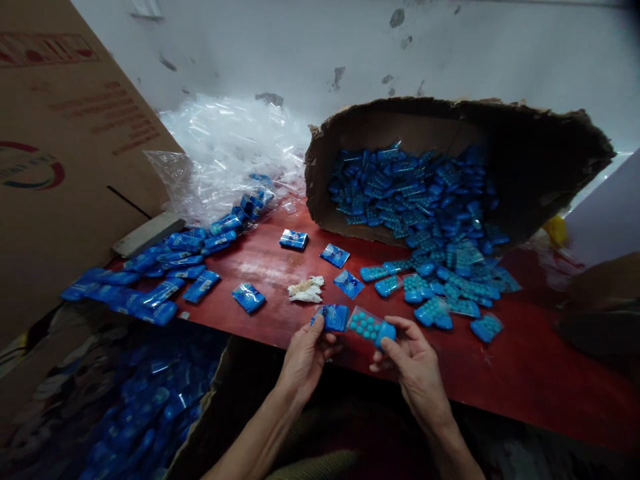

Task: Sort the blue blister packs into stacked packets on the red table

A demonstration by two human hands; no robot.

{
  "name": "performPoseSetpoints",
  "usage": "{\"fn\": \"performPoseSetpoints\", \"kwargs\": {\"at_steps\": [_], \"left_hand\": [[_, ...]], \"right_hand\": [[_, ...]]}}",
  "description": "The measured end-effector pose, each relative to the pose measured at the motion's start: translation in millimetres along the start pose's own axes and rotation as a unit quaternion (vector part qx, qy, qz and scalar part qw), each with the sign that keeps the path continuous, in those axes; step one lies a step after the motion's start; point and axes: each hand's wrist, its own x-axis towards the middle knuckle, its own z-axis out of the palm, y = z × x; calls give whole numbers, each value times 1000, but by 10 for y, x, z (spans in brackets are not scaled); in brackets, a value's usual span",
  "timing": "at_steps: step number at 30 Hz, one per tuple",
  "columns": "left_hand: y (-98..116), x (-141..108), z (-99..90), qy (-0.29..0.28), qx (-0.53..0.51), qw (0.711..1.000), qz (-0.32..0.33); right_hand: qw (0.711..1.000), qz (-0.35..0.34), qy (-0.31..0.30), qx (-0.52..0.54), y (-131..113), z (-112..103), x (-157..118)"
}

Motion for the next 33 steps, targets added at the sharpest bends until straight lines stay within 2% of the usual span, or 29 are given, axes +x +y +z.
{"fn": "performPoseSetpoints", "kwargs": {"at_steps": [12, 18, 21, 28, 33], "left_hand": [[55, -44, 103, -17, 13, 1000, 14], [95, -36, 77, -31, 33, 998, 51], [96, -31, 64, -37, 32, 998, 43], [63, -30, 50, -61, 19, 997, 37], [94, -33, 62, -52, 10, 998, 31]], "right_hand": [[999, 21, -19, -21, -29, 43, -21], [998, 57, -28, 3, -39, 8, -6], [998, 65, -23, 1, -21, -4, -3], [999, 47, -21, -12, -1, 7, 7], [999, 37, -20, -7, 11, 4, 4]]}}
